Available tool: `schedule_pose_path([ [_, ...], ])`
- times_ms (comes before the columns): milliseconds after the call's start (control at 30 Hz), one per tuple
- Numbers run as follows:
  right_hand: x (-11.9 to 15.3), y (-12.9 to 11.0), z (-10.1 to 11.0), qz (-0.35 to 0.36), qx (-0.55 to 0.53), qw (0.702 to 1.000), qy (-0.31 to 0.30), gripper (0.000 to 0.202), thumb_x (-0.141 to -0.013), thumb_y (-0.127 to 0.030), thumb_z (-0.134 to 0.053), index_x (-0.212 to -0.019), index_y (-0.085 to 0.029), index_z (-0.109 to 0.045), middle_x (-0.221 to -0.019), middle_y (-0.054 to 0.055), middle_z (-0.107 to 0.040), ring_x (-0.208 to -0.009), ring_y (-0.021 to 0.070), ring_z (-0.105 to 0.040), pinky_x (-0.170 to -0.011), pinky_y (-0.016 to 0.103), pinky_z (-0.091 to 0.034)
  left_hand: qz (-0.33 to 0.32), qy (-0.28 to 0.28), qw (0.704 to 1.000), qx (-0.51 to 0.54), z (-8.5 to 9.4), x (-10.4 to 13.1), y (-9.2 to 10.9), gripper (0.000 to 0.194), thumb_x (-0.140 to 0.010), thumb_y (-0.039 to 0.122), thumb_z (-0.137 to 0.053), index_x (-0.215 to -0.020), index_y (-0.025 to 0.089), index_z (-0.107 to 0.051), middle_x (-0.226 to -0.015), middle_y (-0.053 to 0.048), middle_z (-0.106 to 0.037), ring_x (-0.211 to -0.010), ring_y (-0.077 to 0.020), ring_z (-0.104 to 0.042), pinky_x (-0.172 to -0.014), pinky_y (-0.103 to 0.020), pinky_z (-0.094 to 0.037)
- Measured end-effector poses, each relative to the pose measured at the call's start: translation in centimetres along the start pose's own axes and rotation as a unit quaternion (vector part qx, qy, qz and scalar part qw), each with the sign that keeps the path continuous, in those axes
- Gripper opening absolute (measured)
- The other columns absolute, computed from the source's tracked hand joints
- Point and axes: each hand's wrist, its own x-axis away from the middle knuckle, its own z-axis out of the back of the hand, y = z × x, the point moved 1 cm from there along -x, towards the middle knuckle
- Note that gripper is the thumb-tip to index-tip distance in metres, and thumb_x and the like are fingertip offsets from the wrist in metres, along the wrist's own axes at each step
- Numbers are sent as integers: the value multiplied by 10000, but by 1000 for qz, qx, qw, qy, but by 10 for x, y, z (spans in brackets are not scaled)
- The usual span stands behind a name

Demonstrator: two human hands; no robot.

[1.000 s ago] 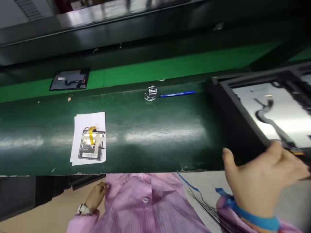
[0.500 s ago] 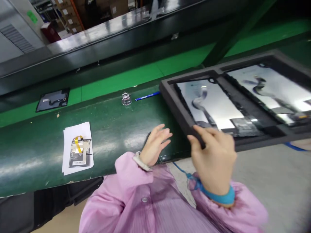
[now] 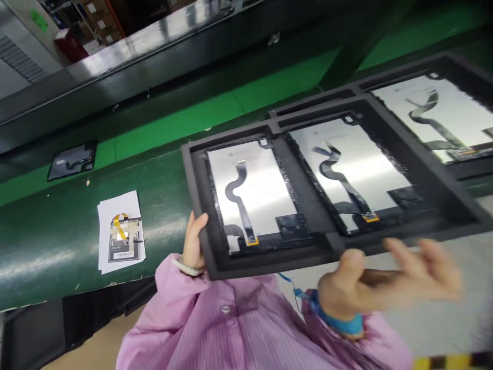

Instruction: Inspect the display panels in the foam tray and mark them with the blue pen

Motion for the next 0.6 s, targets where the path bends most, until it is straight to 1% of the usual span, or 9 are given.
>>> schedule_pose_path([
  [33, 1, 17, 0, -28, 26, 999, 30, 572, -819, -530, -718, -1350, -320, -683, -1368, 159, -625, -1310, 443, -527, -1087, 709, -379, 13, 23, 1000, 3, 15, 5, 7, 462, -613, 387, -875, -967, 173, -669, -857, -27, -776, -760, -206, -751, -768, -309, -613],
  [67, 3, 31, 0, -72, 39, 996, 24, 658, -783, -591, -730, -1388, -345, -652, -1413, 165, -599, -1347, 466, -498, -1094, 733, -357, 29, 40, 999, 6, 29, 12, 14, 447, -633, 392, -857, -977, 161, -689, -854, -42, -783, -744, -211, -753, -765, -320, -622],
  [100, 4, 41, 0, -128, 33, 991, 10, 690, -757, -591, -745, -1401, -370, -634, -1435, 161, -585, -1353, 468, -495, -1074, 730, -379, 42, 49, 998, 10, 43, 20, 21, 446, -667, 414, -829, -1005, 148, -709, -881, -65, -794, -769, -228, -764, -783, -340, -631],
  [200, 8, 50, -2, -291, -41, 955, -48, 610, -708, -393, -752, -1313, -383, -681, -1318, 133, -640, -1222, 397, -590, -993, 635, -464, 36, 39, 998, 23, 72, 47, 42, 498, -794, 477, -714, -1152, 131, -729, -1098, -130, -799, -1020, -303, -771, -900, -410, -633],
  [267, 8, 43, -6, -379, -96, 917, -75, 547, -633, -294, -720, -1178, -340, -734, -1091, 105, -677, -979, 322, -638, -939, 581, -477, 6, 31, 999, 22, 85, 63, 53, 490, -835, 443, -676, -1221, 146, -722, -1193, -125, -780, -1135, -312, -741, -962, -421, -619],
  [333, 9, 31, -10, -440, -124, 886, -85, 501, -540, -242, -707, -1037, -295, -738, -930, 65, -644, -781, 247, -584, -853, 524, -482, -12, 39, 999, 14, 96, 74, 61, 459, -839, 391, -677, -1234, 160, -724, -1197, -110, -782, -1157, -296, -735, -991, -403, -610],
  [433, 11, 16, -13, -464, -112, 874, -90, 474, -463, -223, -704, -935, -263, -681, -910, 44, -623, -730, 209, -544, -761, 447, -453, -11, 70, 997, -11, 114, 75, 66, 434, -847, 373, -687, -1222, 160, -728, -1159, -108, -793, -1117, -283, -751, -966, -384, -624],
  [533, 17, 11, -11, -474, -82, 867, -132, 508, -468, -274, -722, -968, -264, -633, -948, 36, -615, -763, 213, -569, -727, 414, -431, -4, 127, 991, -40, 130, 63, 66, 388, -837, 334, -721, -1175, 143, -734, -1052, -101, -809, -1037, -271, -774, -938, -369, -635],
  [600, 20, 14, -10, -476, -63, 863, -159, 529, -481, -310, -736, -996, -269, -619, -957, 31, -600, -745, 201, -556, -692, 399, -419, -25, 162, 985, -60, 137, 52, 67, 383, -804, 302, -765, -1160, 163, -730, -1030, -73, -810, -1044, -260, -771, -962, -352, -622],
])
